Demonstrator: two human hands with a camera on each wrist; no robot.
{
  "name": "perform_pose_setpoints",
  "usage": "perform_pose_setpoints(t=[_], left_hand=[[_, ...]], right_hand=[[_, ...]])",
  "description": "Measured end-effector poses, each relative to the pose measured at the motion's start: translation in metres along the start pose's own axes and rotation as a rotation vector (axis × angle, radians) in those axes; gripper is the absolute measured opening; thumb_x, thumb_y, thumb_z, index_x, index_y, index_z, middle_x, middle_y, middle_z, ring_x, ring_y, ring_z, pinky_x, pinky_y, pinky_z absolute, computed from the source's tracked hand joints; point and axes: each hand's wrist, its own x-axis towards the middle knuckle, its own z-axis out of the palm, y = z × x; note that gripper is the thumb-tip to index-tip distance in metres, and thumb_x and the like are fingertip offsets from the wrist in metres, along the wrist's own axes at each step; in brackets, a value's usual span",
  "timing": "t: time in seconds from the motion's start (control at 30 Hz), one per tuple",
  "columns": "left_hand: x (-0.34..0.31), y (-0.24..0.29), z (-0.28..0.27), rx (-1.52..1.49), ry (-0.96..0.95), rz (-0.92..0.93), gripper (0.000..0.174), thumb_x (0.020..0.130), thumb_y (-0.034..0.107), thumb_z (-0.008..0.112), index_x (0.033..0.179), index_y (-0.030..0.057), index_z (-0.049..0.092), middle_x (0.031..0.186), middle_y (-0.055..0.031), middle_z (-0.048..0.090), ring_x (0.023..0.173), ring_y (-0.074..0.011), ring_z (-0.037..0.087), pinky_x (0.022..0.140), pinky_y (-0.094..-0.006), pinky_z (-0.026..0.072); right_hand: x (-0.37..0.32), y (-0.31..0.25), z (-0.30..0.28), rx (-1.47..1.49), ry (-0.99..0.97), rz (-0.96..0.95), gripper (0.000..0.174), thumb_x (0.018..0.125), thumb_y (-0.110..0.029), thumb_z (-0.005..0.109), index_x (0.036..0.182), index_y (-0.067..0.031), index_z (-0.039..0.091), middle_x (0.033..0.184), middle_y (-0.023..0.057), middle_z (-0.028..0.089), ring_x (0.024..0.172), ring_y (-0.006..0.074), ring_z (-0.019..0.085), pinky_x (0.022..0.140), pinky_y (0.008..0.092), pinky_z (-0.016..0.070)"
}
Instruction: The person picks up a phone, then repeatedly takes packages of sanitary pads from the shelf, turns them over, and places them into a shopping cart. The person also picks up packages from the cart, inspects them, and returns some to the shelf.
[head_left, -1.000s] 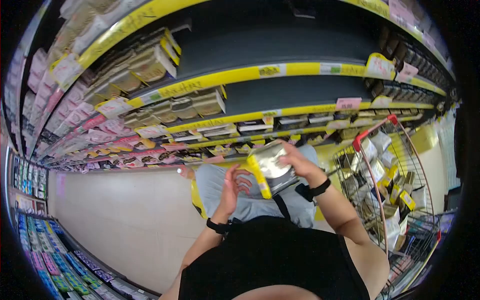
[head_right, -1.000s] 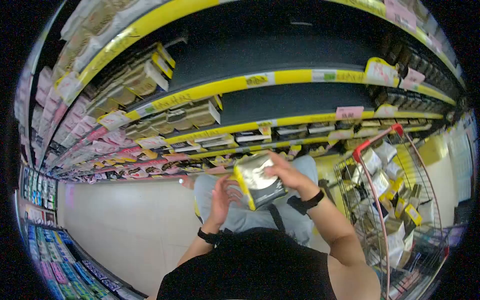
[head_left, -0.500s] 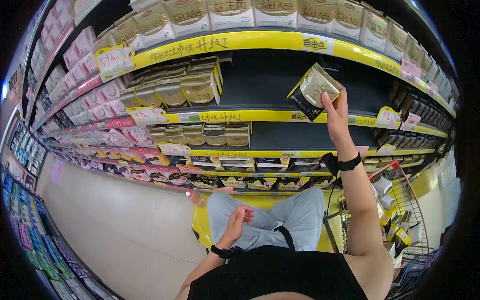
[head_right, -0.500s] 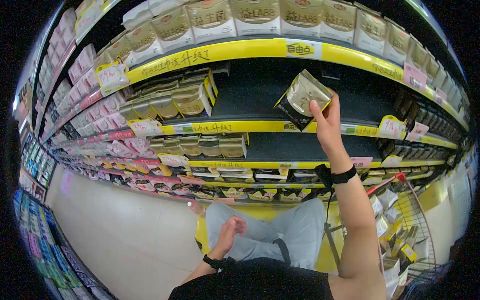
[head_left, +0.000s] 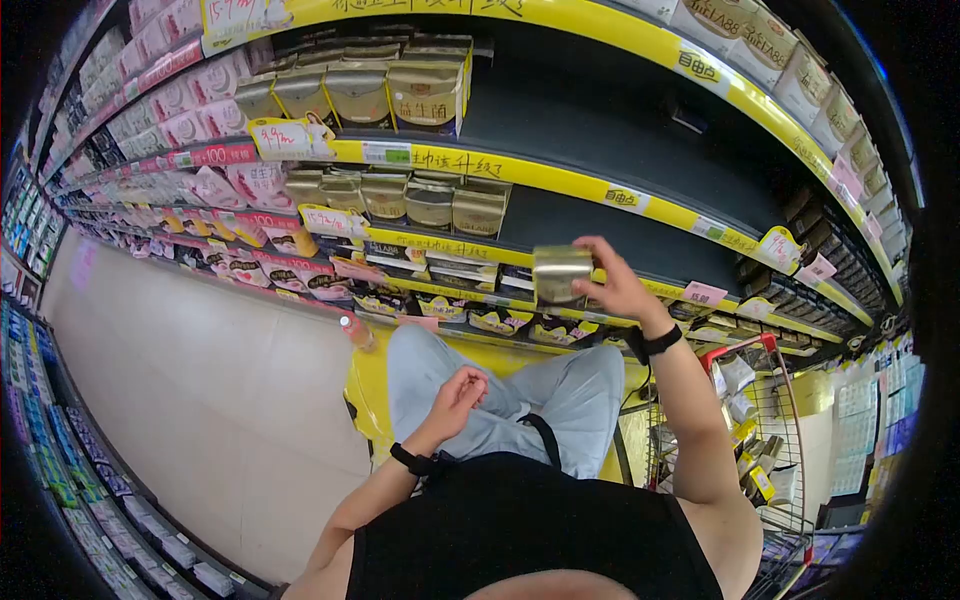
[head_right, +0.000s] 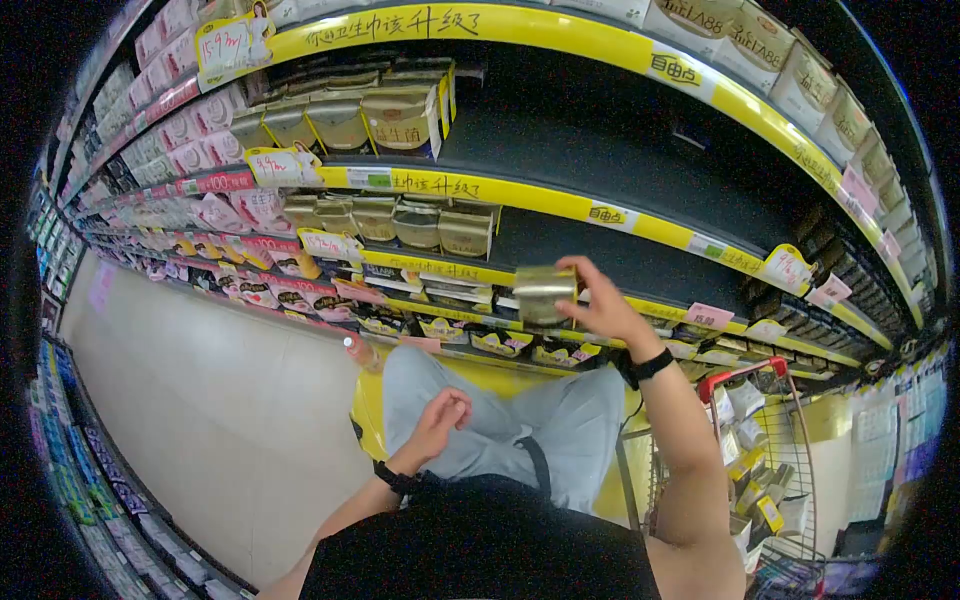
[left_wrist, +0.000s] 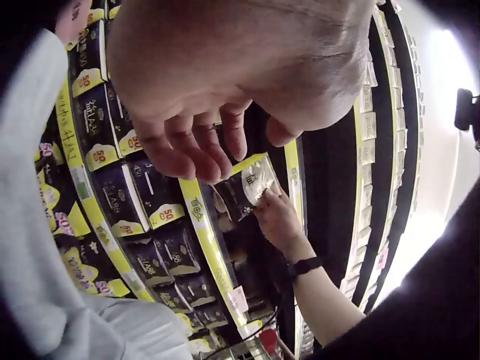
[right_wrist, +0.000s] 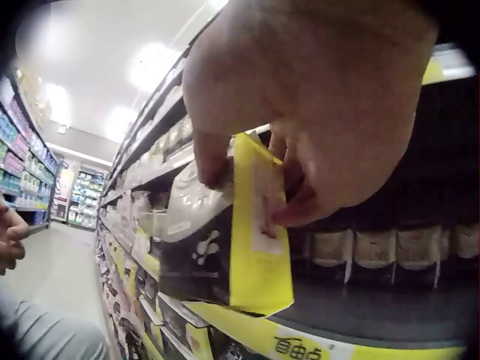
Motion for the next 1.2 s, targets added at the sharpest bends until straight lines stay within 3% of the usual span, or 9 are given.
perform_pose_setpoints(t=[0.07, 0.17, 0.23, 0.3, 0.43, 0.5, 0.9, 1.03, 1.2], left_hand=[[0.001, -0.009, -0.003, -0.008, -0.011, 0.020, 0.016, 0.101, 0.019, 0.053, 0.110, 0.0063, 0.056, 0.092, -0.0004, 0.059, 0.081, -0.0073, 0.054, 0.070, -0.0228, 0.0446], [-0.001, -0.012, -0.002, 0.043, 0.026, 0.052, 0.015, 0.100, 0.016, 0.055, 0.111, 0.0060, 0.055, 0.091, -0.0003, 0.059, 0.079, -0.0068, 0.054, 0.070, -0.0233, 0.0452], [-0.002, -0.018, 0.001, 0.011, 0.080, 0.068, 0.016, 0.098, 0.016, 0.057, 0.110, 0.0058, 0.055, 0.089, 0.0006, 0.058, 0.077, -0.0066, 0.054, 0.070, -0.0242, 0.0460], [-0.007, -0.011, 0.002, 0.146, 0.102, 0.053, 0.019, 0.097, 0.017, 0.060, 0.110, 0.0051, 0.054, 0.087, 0.0007, 0.058, 0.075, -0.0073, 0.054, 0.069, -0.0252, 0.0467], [-0.013, -0.035, 0.003, 0.091, 0.163, 0.158, 0.022, 0.094, 0.018, 0.062, 0.110, 0.0051, 0.052, 0.084, -0.0004, 0.058, 0.072, -0.0075, 0.053, 0.062, -0.0247, 0.0440], [-0.016, -0.044, 0.002, 0.042, 0.221, 0.106, 0.023, 0.094, 0.017, 0.063, 0.110, 0.0056, 0.051, 0.083, -0.0001, 0.058, 0.070, -0.0074, 0.053, 0.060, -0.0249, 0.0431], [-0.013, -0.054, -0.048, -0.053, 0.407, 0.196, 0.021, 0.092, 0.014, 0.062, 0.109, 0.0078, 0.051, 0.085, 0.0009, 0.057, 0.070, -0.0065, 0.052, 0.058, -0.0240, 0.0420], [-0.018, -0.047, -0.066, -0.118, 0.426, 0.134, 0.014, 0.096, 0.012, 0.055, 0.109, 0.0071, 0.050, 0.089, 0.0021, 0.049, 0.082, -0.0053, 0.046, 0.073, -0.0216, 0.0393], [-0.023, -0.047, -0.074, -0.223, 0.479, 0.171, 0.011, 0.096, 0.012, 0.055, 0.105, 0.0069, 0.052, 0.088, 0.0023, 0.051, 0.081, -0.0052, 0.047, 0.071, -0.0215, 0.0396]], right_hand=[[0.000, 0.029, -0.009, -0.011, 0.126, 0.012, 0.061, 0.087, -0.011, 0.071, 0.140, -0.0041, 0.040, 0.127, 0.0139, 0.055, 0.118, 0.0228, 0.054, 0.101, 0.0361, 0.0439], [0.006, 0.063, -0.025, 0.229, 0.285, 0.216, 0.058, 0.091, -0.008, 0.067, 0.140, 0.0002, 0.038, 0.130, 0.0161, 0.054, 0.114, 0.0221, 0.057, 0.097, 0.0351, 0.0476], [0.007, 0.086, -0.030, 0.239, 0.417, 0.105, 0.057, 0.092, -0.004, 0.065, 0.140, 0.0014, 0.035, 0.129, 0.0170, 0.054, 0.111, 0.0236, 0.059, 0.093, 0.0371, 0.0512], [0.003, 0.091, -0.028, 0.252, 0.462, 0.125, 0.060, 0.089, -0.003, 0.068, 0.139, -0.0020, 0.036, 0.133, 0.0134, 0.051, 0.121, 0.0232, 0.052, 0.100, 0.0356, 0.0446], [-0.012, 0.146, -0.039, 0.012, 0.487, 0.035, 0.056, 0.089, 0.002, 0.065, 0.137, -0.0048, 0.036, 0.133, 0.0130, 0.049, 0.120, 0.0230, 0.051, 0.103, 0.0349, 0.0414], [-0.009, 0.132, -0.033, 0.024, 0.537, 0.198, 0.054, 0.092, 0.003, 0.061, 0.139, -0.0052, 0.035, 0.134, 0.0138, 0.048, 0.120, 0.0232, 0.050, 0.105, 0.0350, 0.0387], [0.064, 0.111, 0.003, 0.181, 0.122, 0.220, 0.059, 0.096, -0.013, 0.063, 0.147, -0.0062, 0.034, 0.140, 0.0109, 0.048, 0.126, 0.0215, 0.047, 0.107, 0.0358, 0.0374], [0.078, 0.105, 0.027, 0.156, 0.138, 0.202, 0.063, 0.096, -0.014, 0.063, 0.149, -0.0082, 0.030, 0.142, 0.0121, 0.046, 0.127, 0.0225, 0.046, 0.108, 0.0359, 0.0360], [0.084, 0.095, 0.039, 0.186, 0.098, 0.206, 0.070, 0.097, -0.019, 0.062, 0.153, -0.0091, 0.021, 0.144, 0.0122, 0.043, 0.129, 0.0220, 0.044, 0.110, 0.0361, 0.0348]])
